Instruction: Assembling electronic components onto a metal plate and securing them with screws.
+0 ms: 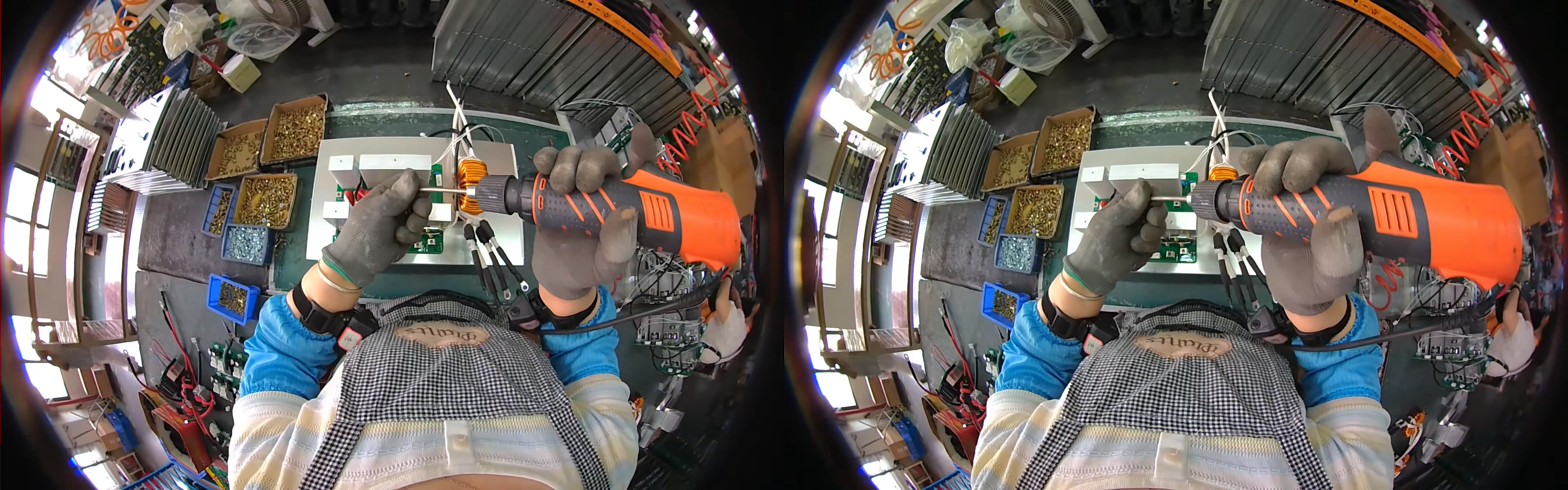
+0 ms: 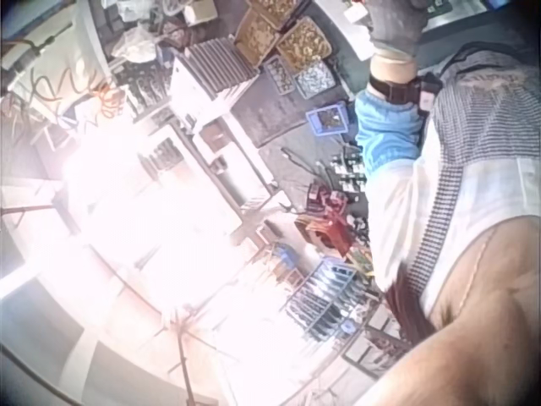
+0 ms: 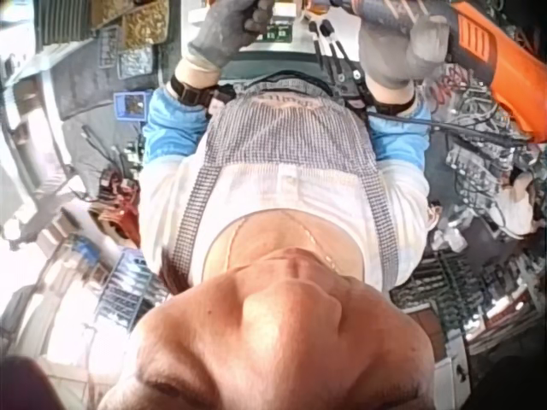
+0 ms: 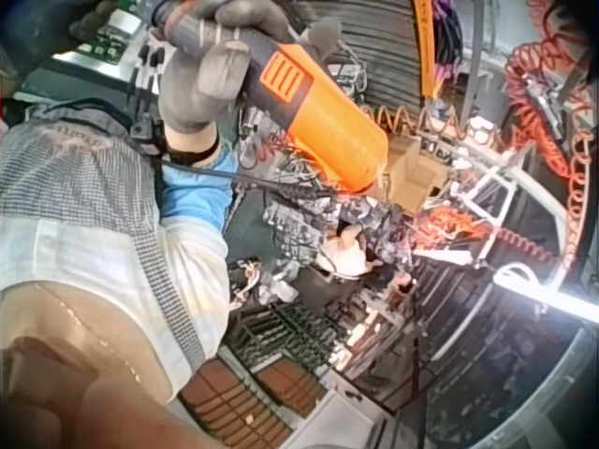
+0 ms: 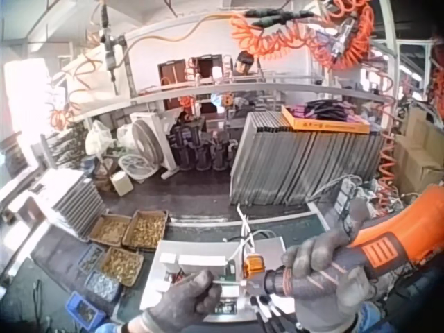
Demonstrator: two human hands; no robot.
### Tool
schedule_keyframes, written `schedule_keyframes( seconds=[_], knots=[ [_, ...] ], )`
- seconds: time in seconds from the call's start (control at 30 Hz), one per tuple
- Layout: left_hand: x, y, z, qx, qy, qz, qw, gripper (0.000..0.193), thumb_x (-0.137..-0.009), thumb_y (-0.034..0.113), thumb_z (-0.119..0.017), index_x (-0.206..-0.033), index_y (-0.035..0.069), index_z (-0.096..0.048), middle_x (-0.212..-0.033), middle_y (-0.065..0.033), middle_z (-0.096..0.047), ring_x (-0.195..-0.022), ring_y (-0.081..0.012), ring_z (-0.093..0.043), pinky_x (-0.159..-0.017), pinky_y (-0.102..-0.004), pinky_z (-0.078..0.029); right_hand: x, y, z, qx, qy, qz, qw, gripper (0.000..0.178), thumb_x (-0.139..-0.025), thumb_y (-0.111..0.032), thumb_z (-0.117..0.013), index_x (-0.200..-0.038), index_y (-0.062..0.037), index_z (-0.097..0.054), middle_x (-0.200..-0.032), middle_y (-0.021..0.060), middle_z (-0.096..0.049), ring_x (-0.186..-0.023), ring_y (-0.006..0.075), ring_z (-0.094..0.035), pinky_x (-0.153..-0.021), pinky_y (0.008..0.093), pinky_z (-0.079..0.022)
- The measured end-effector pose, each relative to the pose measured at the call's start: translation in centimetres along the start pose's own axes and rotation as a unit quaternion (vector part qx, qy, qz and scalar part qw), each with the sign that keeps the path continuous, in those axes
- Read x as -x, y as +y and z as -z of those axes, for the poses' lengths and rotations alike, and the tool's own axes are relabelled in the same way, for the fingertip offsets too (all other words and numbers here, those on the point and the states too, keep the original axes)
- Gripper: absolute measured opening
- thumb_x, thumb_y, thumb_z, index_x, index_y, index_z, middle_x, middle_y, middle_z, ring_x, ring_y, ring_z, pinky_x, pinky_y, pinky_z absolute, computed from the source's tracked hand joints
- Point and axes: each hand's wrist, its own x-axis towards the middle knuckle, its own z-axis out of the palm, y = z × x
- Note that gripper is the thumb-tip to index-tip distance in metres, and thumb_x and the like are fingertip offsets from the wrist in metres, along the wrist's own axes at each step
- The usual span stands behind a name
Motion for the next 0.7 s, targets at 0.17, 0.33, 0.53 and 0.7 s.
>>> schedule_keyframes(
  seconds=[0.17, 0.33, 0.53, 0.7],
  knots=[
    [-0.2, -0.3, -0.8, -0.026, 0.063, -0.032, 0.997, 0.033, -0.1, 0.037, -0.059, -0.111, 0.006, -0.059, -0.087, -0.0019, -0.061, -0.065, -0.0055, -0.05, -0.053, -0.015, -0.042, -0.5, 0.3, 0.5, 0.011, 0.078, -0.013, 0.997, 0.057, -0.096, -0.031, -0.06, -0.145, -0.0132, -0.036, -0.093, 0.0048, -0.054, -0.087, 0.0191, -0.056, -0.095, 0.0491, -0.046],
    [0.6, -0.7, -1.4, -0.023, 0.129, -0.007, 0.991, 0.041, -0.099, 0.04, -0.059, -0.114, 0.002, -0.059, -0.087, -0.0028, -0.062, -0.065, -0.0054, -0.05, -0.051, -0.0141, -0.041, -0.5, 0.8, 1.5, -0.013, 0.064, -0.006, 0.998, 0.058, -0.096, -0.029, -0.06, -0.147, -0.0156, -0.036, -0.097, 0.0066, -0.061, -0.091, 0.0218, -0.063, -0.095, 0.0516, -0.05],
    [3.3, 0.9, 0.3, -0.165, 0.18, -0.017, 0.97, 0.046, -0.097, 0.043, -0.062, -0.111, -0.001, -0.063, -0.08, 0.0, -0.061, -0.06, -0.0039, -0.046, -0.049, -0.0169, -0.035, -0.3, 0.0, 3.3, -0.009, -0.01, -0.043, 0.999, 0.064, -0.094, -0.028, -0.062, -0.149, -0.013, -0.032, -0.098, 0.0066, -0.061, -0.09, 0.0217, -0.062, -0.093, 0.0491, -0.05],
    [4.8, 3.9, 2.4, -0.192, 0.239, -0.097, 0.947, 0.03, -0.1, 0.021, -0.06, -0.119, -0.002, -0.063, -0.083, 0.0021, -0.061, -0.063, -0.002, -0.049, -0.053, -0.0154, -0.039, 2.2, 1.5, 3.9, 0.026, -0.093, -0.131, 0.987, 0.077, -0.089, -0.015, -0.068, -0.151, -0.0045, -0.024, -0.097, 0.0089, -0.061, -0.084, 0.0202, -0.063, -0.091, 0.0453, -0.051]
  ],
)
